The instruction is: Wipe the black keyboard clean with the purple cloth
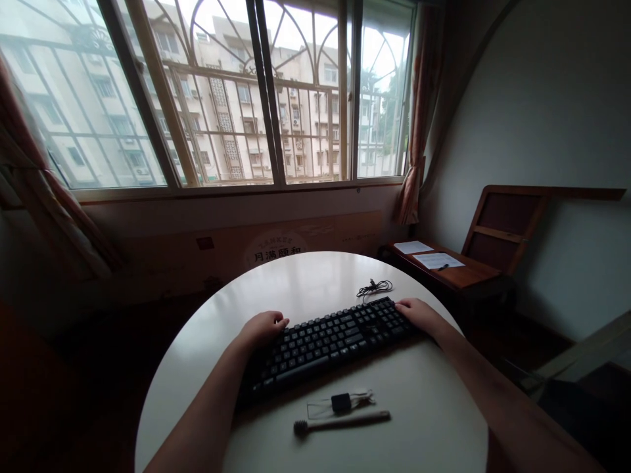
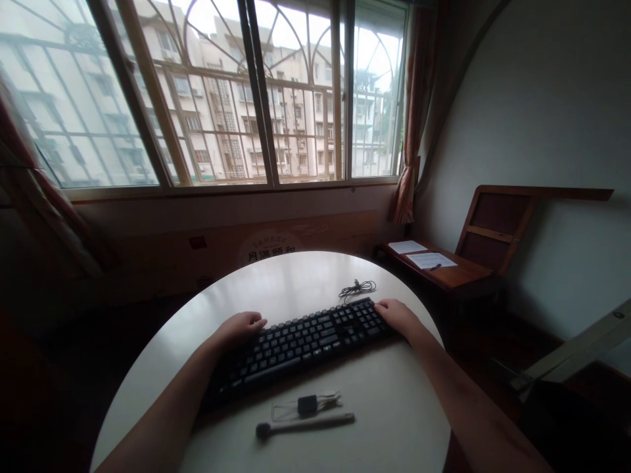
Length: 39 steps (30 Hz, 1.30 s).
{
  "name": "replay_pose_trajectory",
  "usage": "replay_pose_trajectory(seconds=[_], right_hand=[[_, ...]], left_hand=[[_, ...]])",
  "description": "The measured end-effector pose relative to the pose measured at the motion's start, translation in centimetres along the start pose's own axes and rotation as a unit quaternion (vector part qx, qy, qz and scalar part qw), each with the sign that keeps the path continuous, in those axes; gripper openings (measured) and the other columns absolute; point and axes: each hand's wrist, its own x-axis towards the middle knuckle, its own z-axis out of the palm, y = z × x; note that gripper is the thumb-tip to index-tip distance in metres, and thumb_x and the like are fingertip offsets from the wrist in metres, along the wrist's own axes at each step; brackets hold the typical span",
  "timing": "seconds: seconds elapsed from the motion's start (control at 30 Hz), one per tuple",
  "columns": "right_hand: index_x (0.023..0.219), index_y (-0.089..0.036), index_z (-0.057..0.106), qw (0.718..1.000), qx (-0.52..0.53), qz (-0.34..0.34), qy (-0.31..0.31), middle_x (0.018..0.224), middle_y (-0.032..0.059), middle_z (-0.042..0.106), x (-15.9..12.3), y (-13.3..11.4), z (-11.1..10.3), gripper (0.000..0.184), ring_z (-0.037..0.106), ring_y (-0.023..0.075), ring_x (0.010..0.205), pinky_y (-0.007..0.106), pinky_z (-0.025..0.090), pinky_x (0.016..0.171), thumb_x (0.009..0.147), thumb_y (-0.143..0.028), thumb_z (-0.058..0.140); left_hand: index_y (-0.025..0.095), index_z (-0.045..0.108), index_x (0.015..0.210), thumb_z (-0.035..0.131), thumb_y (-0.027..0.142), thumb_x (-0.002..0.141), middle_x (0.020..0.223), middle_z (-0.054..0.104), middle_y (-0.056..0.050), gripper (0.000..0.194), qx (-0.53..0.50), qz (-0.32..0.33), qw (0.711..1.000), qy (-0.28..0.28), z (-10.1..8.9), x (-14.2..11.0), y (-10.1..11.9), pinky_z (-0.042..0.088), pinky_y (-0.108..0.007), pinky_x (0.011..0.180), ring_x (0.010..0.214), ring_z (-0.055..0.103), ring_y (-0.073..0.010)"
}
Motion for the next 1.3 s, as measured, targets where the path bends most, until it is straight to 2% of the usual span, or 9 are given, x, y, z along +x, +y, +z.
replay_pose_trajectory(seconds=[0.43,0.53,0.67,0.73,0.8,0.97,1.1,1.2,1.3], right_hand=[[0.093,-0.023,0.065,0.985,-0.096,-0.036,0.141,0.078,0.0054,0.071,-2.4,-1.0,-0.4,0.027,0.065,0.0243,0.075,0.031,0.044,0.066,0.084,-0.046,0.054],[0.096,-0.022,0.063,0.976,-0.100,-0.082,0.173,0.079,0.0060,0.070,-3.0,-1.6,-0.3,0.027,0.065,0.0231,0.073,0.030,0.045,0.067,0.087,-0.045,0.052],[0.098,-0.021,0.062,0.945,-0.137,-0.194,0.226,0.074,0.0050,0.068,-3.9,-2.8,0.5,0.025,0.064,0.0208,0.065,0.029,0.045,0.061,0.090,-0.042,0.052],[0.096,-0.020,0.062,0.928,-0.158,-0.270,0.201,0.074,0.0040,0.069,-4.2,-4.2,1.2,0.022,0.064,0.0189,0.061,0.028,0.044,0.059,0.090,-0.039,0.053],[0.093,-0.019,0.063,0.909,-0.169,-0.357,0.136,0.079,0.0043,0.070,-4.5,-6.5,2.0,0.017,0.064,0.0169,0.063,0.026,0.044,0.061,0.091,-0.033,0.053],[0.093,-0.019,0.065,0.852,-0.182,-0.491,-0.007,0.080,0.0035,0.070,-5.1,-16.2,4.6,0.017,0.063,0.0151,0.068,0.025,0.038,0.062,0.095,-0.026,0.049],[0.097,-0.022,0.067,0.812,-0.149,-0.561,-0.064,0.079,0.0007,0.068,-4.9,-23.2,8.2,0.019,0.059,0.0132,0.067,0.025,0.034,0.060,0.096,-0.027,0.049],[0.096,-0.023,0.069,0.777,-0.136,-0.606,-0.100,0.080,0.0005,0.066,-4.6,-25.8,11.7,0.019,0.056,0.0128,0.066,0.026,0.032,0.059,0.094,-0.028,0.051],[0.083,-0.023,0.069,0.752,-0.155,-0.624,-0.148,0.078,-0.0004,0.063,-4.7,-26.3,14.5,0.017,0.051,0.0117,0.062,0.026,0.028,0.056,0.091,-0.026,0.054]], left_hand=[[0.021,0.070,0.080,0.044,0.053,0.084,0.088,0.072,-0.008,0.041,-0.021,0.006,1.000,0.006,0.1,-0.2,0.0,0.040,-0.030,0.066,0.082,0.062,-0.0243],[0.021,0.070,0.081,0.045,0.053,0.084,0.090,0.072,-0.008,0.041,-0.024,0.005,1.000,0.001,0.0,-0.4,0.2,0.039,-0.030,0.065,0.083,0.063,-0.0244],[0.020,0.070,0.080,0.047,0.053,0.084,0.088,0.073,-0.007,0.040,-0.046,0.005,0.999,-0.001,-0.1,-0.7,-0.2,0.039,-0.028,0.064,0.080,0.063,-0.0222],[0.020,0.070,0.079,0.047,0.051,0.084,0.085,0.073,-0.006,0.039,-0.049,-0.012,0.999,0.001,-0.2,-0.8,-0.8,0.039,-0.027,0.063,0.077,0.063,-0.0208],[0.020,0.069,0.078,0.048,0.048,0.084,0.081,0.072,-0.005,0.036,-0.054,-0.037,0.998,0.005,-0.1,-0.7,-1.6,0.039,-0.027,0.060,0.073,0.062,-0.0197],[0.020,0.069,0.080,0.048,0.046,0.085,0.079,0.072,-0.004,0.034,-0.110,-0.057,0.992,0.020,0.5,-0.3,-3.3,0.039,-0.025,0.059,0.071,0.063,-0.0173],[0.020,0.069,0.077,0.048,0.049,0.085,0.076,0.071,-0.002,0.037,-0.088,-0.035,0.995,0.039,1.0,-0.2,-3.7,0.037,-0.025,0.059,0.071,0.062,-0.0168],[0.020,0.070,0.077,0.046,0.050,0.086,0.074,0.070,-0.002,0.039,-0.073,-0.028,0.996,0.051,1.2,-0.4,-3.6,0.036,-0.026,0.057,0.068,0.060,-0.0166],[0.021,0.069,0.076,0.046,0.052,0.087,0.074,0.070,-0.003,0.040,-0.056,-0.036,0.997,0.049,1.1,-0.8,-3.3,0.036,-0.026,0.056,0.066,0.059,-0.0170]])
